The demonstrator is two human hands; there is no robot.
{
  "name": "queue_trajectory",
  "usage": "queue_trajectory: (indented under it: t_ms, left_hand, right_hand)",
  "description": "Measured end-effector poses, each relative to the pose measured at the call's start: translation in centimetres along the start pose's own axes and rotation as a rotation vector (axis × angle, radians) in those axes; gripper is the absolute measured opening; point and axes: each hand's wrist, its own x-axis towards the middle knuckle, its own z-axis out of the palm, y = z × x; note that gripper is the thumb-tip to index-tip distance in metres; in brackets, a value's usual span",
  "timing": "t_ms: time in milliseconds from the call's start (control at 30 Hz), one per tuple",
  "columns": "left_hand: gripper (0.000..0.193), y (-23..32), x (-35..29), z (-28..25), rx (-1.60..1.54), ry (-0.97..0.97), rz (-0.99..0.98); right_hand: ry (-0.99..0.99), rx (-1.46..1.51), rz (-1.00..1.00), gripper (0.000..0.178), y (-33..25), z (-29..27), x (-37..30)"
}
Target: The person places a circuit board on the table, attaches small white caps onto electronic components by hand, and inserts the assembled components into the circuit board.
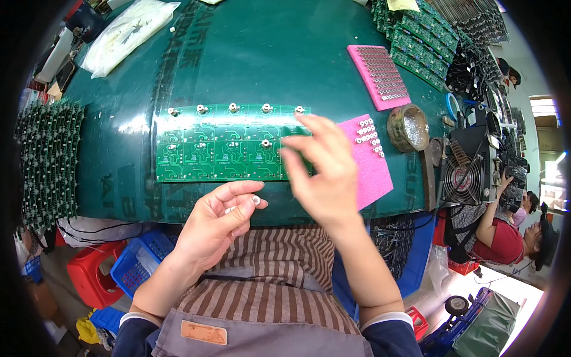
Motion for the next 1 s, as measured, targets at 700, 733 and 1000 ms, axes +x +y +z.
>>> queue_trajectory:
  t_ms: [700,733,1000]
  left_hand:
    - [0.019,-0.6,0.6,0.6,0.020,-0.009,0.046]
    - [0.019,-0.7,0.7,0.7,0.015,-0.008,0.054]
    - [0.019,-0.5,0.9,1.1,-0.014,0.009,0.055]
  right_hand:
    - [-0.107,-0.177,0.374,0.008,6.2,-5.5,1.6]
    - [-0.107,-0.177,0.374,0.008,6.0,-5.3,1.3]
    - [0.102,0.063,0.343,0.012,2.6,-3.1,-0.8]
